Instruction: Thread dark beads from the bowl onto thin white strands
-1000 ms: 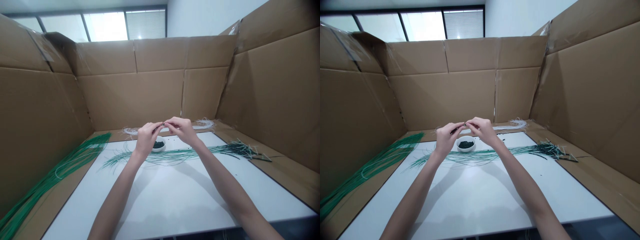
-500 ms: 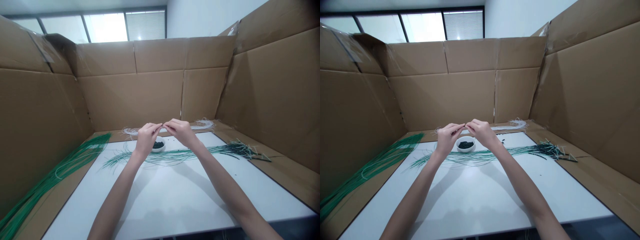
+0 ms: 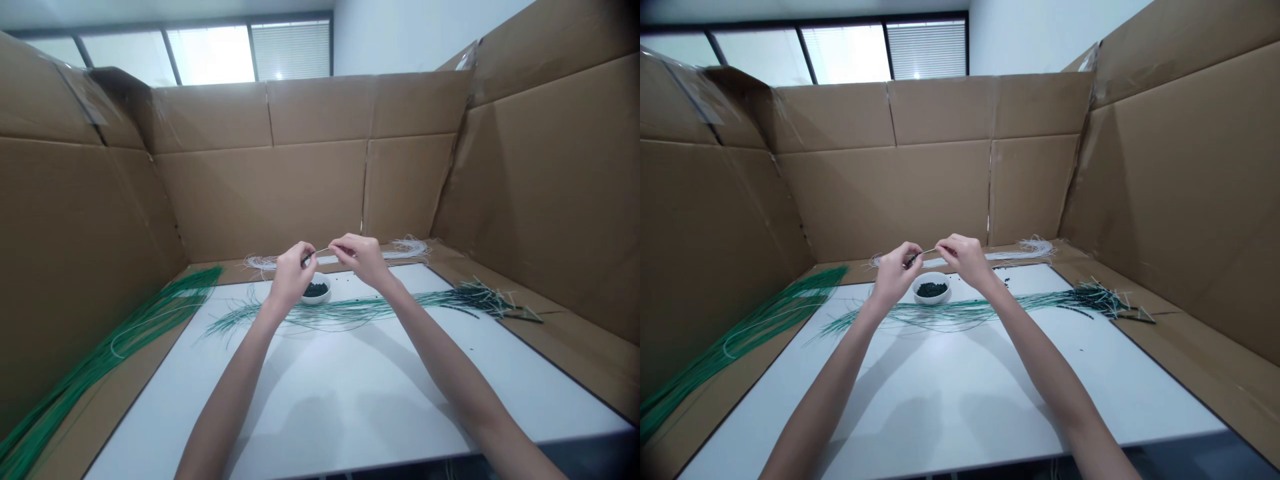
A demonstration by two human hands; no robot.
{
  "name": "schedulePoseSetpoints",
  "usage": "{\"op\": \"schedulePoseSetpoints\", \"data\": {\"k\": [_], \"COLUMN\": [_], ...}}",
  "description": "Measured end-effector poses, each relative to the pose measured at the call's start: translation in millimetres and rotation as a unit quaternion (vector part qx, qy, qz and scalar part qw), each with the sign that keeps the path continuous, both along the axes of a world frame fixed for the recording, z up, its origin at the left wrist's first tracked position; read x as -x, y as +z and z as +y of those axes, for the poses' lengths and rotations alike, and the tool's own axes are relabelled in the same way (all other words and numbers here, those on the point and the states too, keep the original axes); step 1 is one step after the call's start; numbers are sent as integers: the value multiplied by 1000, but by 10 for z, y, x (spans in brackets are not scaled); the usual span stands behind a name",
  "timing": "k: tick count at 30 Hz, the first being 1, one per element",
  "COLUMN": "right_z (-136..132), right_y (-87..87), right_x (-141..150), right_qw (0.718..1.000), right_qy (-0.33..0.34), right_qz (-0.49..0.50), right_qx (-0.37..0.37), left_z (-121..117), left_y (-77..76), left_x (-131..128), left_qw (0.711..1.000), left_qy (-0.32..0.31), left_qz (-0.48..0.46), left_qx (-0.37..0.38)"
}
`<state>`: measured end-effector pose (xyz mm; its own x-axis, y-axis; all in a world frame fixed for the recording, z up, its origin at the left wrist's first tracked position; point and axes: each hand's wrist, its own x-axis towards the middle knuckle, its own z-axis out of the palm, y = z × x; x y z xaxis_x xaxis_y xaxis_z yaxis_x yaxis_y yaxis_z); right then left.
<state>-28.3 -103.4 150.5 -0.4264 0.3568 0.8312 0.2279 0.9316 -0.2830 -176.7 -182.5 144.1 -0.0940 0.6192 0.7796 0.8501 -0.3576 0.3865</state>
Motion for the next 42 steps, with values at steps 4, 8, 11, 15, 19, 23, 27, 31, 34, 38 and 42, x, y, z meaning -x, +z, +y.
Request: {"op": "schedulePoseSetpoints", "data": {"k": [4, 8, 11, 15, 19, 23, 27, 31, 34, 38, 42], "right_z": [22, 12, 7, -3, -23, -51, -84, -79, -47, -11, -4], "right_y": [-11, -2, -14, -46, -57, -32, 0, 13, 7, -8, -1], "right_x": [-1, -6, 6, 47, 80, 78, 59, 35, 25, 38, 49], "right_qw": [998, 992, 988, 983, 983, 990, 990, 985, 980, 962, 936], "right_qy": [33, 61, 74, 94, 91, 66, 53, 61, 63, 88, 133], "right_qz": [3, 11, 22, 26, 28, 22, 37, 54, 73, 95, 122], "right_qx": [62, 109, 132, 157, 156, 123, 124, 153, 174, 240, 304], "left_z": [7, -6, -10, -4, 4, 12, 10, 7, 6, 3, 9], "left_y": [-1, 15, 17, 4, -14, -20, -7, -2, -5, -6, -4], "left_x": [6, 4, 3, -8, -17, -16, -20, -20, -13, -6, -1], "left_qw": [1000, 1000, 1000, 1000, 999, 1000, 1000, 999, 998, 998, 997], "left_qy": [-3, -5, -7, -15, -21, -18, -19, -24, -24, -26, -18], "left_qz": [-15, -9, 3, 17, 21, 13, 1, -18, -27, -35, -62], "left_qx": [-1, -16, -22, -16, -12, -10, 9, 32, 47, 44, 32]}}
